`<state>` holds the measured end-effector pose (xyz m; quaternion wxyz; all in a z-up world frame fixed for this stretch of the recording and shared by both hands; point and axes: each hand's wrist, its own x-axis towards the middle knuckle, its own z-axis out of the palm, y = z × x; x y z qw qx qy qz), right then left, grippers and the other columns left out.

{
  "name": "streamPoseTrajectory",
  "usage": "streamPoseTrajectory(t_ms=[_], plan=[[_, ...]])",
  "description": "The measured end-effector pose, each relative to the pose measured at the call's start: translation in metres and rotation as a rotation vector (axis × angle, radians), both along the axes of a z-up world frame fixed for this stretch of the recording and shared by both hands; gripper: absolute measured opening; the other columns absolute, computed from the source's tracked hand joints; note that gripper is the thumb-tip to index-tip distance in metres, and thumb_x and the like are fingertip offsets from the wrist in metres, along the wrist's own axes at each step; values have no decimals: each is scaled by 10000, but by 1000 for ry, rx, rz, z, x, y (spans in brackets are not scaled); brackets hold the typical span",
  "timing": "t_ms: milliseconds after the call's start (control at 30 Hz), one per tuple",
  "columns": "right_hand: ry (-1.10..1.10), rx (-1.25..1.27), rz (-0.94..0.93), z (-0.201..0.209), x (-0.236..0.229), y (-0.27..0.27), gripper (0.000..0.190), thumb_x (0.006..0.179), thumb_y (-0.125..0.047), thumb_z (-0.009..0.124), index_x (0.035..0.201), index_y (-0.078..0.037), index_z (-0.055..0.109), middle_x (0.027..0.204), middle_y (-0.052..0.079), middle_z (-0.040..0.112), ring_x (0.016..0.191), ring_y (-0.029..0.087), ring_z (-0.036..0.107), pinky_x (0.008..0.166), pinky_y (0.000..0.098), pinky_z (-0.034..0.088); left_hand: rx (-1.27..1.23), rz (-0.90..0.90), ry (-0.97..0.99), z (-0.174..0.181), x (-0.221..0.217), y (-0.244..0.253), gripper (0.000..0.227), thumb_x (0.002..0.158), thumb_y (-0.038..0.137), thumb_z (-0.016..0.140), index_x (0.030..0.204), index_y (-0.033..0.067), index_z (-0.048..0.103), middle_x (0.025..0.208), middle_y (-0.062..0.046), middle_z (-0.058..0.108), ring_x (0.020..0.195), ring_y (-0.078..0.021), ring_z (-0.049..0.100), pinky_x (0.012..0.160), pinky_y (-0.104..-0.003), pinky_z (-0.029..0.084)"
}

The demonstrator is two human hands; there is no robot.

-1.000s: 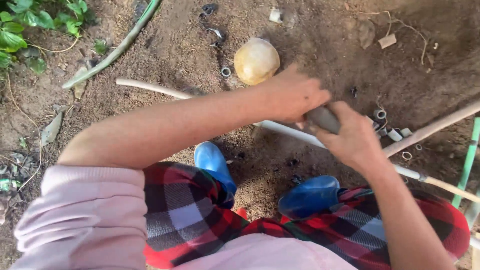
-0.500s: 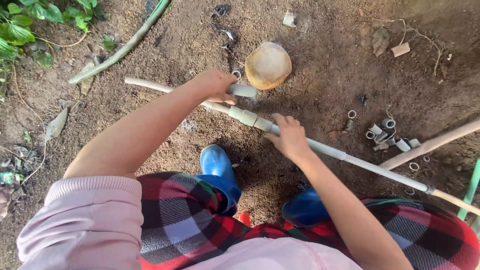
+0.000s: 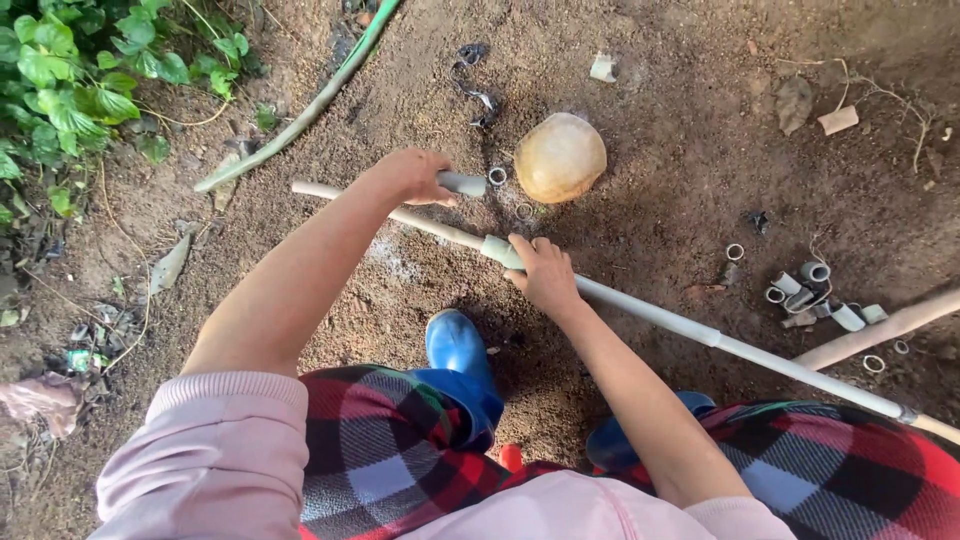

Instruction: Assembling PVC pipes and fittings on the ground, including cleaning pipe ends with a knife.

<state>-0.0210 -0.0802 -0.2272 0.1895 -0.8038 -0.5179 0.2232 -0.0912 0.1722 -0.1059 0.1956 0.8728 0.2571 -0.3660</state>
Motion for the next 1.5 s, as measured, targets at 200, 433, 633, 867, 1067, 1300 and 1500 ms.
streamPoseTrajectory(t_ms=[200,433,633,867,1067,1300,1500], plan=[[144,72,0,34,17,7,526,795,-300,693,1274,-166,522,999,208,573,924,422,618,768,488,491,-28,154,-114,79,14,-9,407,892,283,611,1220,52,547,1110,-200,596,1045,-341,596,932,-433,480],[399,-49,-35,177,77,20,570,753,-226,704,1286,-135,523,1191,95,607,1000,237,598,813,357,503,-159,582,-607,173,44,-36,504,849,265,658,1241,14,466,947,-86,629,676,-125,611,614,-236,578],[457,148,-57,286,103,1,576,797,-217,678,1309,-31,492,1190,305,537,1128,479,512,960,529,428,-316,758,-1033,227,14,-119,363,824,368,681,907,21,614,596,-93,616,549,-161,584,560,-268,461],[444,312,22,310,114,-18,494,835,-151,645,1275,19,500,1187,279,554,1131,420,535,948,476,461,-519,1156,-1113,218,4,-150,438,902,259,589,1221,-22,483,1073,-250,610,985,-334,647,819,-417,492],[398,289,44,293,105,-28,474,846,-145,613,1277,16,497,1181,270,563,1127,412,542,969,491,454,-628,1380,-1283,160,40,-143,513,865,271,657,1210,-36,434,1025,-199,601,909,-337,661,687,-352,503],[273,303,70,284,89,-36,456,834,-172,649,1230,28,542,1131,264,599,1085,420,566,932,487,469,-157,1325,-1250,137,53,-134,307,726,328,742,855,84,608,730,-84,619,666,-205,654,566,-331,529],[138,343,-87,278,103,-35,544,731,-273,706,1233,-116,569,1123,213,617,1060,400,576,900,478,488,-329,1254,-1341,156,63,-147,340,759,286,732,882,35,538,777,-131,604,687,-236,688,545,-315,583]])
